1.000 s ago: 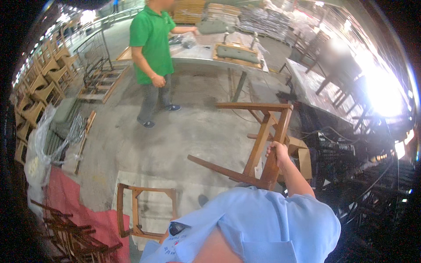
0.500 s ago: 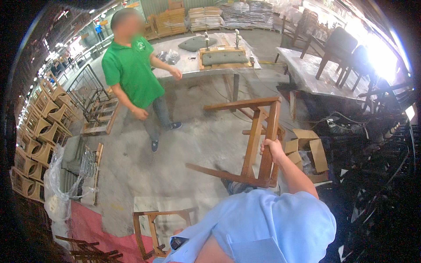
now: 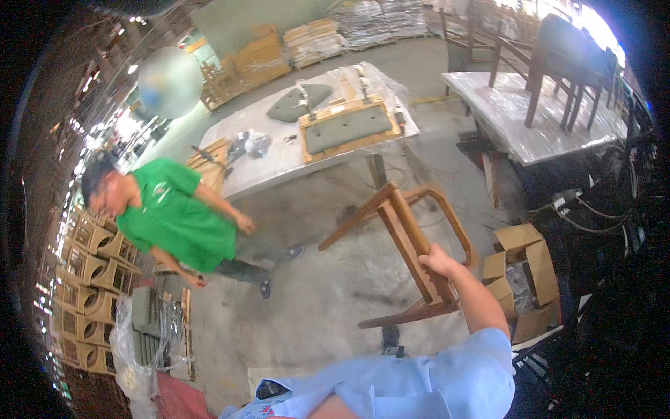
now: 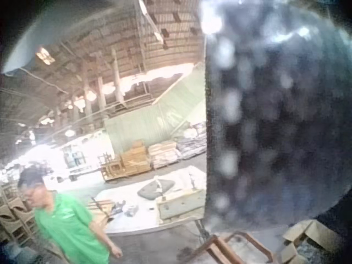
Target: The person assembles wooden dining chairs by placing frames into a jig, inserting screws with a power drill, and attaching cushioned seat pads. The person repeats this process for multiple chairs in a workshop setting.
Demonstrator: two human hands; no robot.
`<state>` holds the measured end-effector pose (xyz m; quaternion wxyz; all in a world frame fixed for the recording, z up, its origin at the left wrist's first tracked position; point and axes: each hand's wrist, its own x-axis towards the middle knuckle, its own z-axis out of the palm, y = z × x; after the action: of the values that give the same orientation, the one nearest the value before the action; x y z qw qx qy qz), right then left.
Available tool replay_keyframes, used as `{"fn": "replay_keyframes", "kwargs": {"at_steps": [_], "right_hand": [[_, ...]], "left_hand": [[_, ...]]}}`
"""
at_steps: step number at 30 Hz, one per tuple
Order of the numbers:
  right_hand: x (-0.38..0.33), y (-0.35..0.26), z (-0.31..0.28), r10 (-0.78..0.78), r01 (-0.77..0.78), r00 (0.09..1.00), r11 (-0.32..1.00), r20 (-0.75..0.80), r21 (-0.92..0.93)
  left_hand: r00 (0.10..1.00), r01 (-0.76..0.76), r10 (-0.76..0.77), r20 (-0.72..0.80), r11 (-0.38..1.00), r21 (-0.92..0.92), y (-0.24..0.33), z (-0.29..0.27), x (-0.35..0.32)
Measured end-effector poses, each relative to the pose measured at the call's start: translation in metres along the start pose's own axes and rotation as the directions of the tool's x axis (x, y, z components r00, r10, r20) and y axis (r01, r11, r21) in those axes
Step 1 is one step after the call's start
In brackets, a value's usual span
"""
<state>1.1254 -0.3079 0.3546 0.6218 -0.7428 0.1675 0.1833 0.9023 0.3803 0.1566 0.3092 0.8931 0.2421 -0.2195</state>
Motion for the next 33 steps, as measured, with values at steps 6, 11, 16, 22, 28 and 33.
{"fn": "replay_keyframes", "kwargs": {"at_steps": [6, 11, 16, 22, 28, 33], "right_hand": [[0.010, -0.076, -0.049, -0.115, 0.192, 0.969, 0.907, 0.220, -0.375], [0.019, -0.142, -0.054, -0.065, 0.256, 0.944, 0.763, 0.324, -0.594], [0.054, -0.174, -0.031, 0.177, 0.107, 0.920, 0.743, 0.349, -0.661], [0.135, -0.212, -0.030, 0.295, -0.100, 0.900, 0.856, 0.320, -0.507], [0.229, -0.228, -0.028, 0.312, -0.196, 0.833, 0.938, 0.457, -0.284], [0.331, -0.239, -0.045, 0.328, -0.237, 0.755, 0.944, 0.568, -0.231]], "left_hand": [[0.902, -0.432, 0.424, 0.084, 0.892, 0.132, 0.251, -0.023, 0.150], [0.654, -0.752, 0.756, -0.014, 0.653, 0.086, 0.423, 0.026, 0.185], [0.718, -0.605, 0.604, 0.346, 0.787, -0.119, 0.473, 0.036, 0.196], [0.746, -0.556, 0.591, 0.306, 0.806, -0.202, 0.477, 0.002, 0.263], [0.783, -0.500, 0.516, 0.347, 0.854, -0.143, 0.495, -0.047, 0.302], [0.846, -0.434, 0.417, 0.332, 0.900, -0.025, 0.517, -0.069, 0.359]]}}
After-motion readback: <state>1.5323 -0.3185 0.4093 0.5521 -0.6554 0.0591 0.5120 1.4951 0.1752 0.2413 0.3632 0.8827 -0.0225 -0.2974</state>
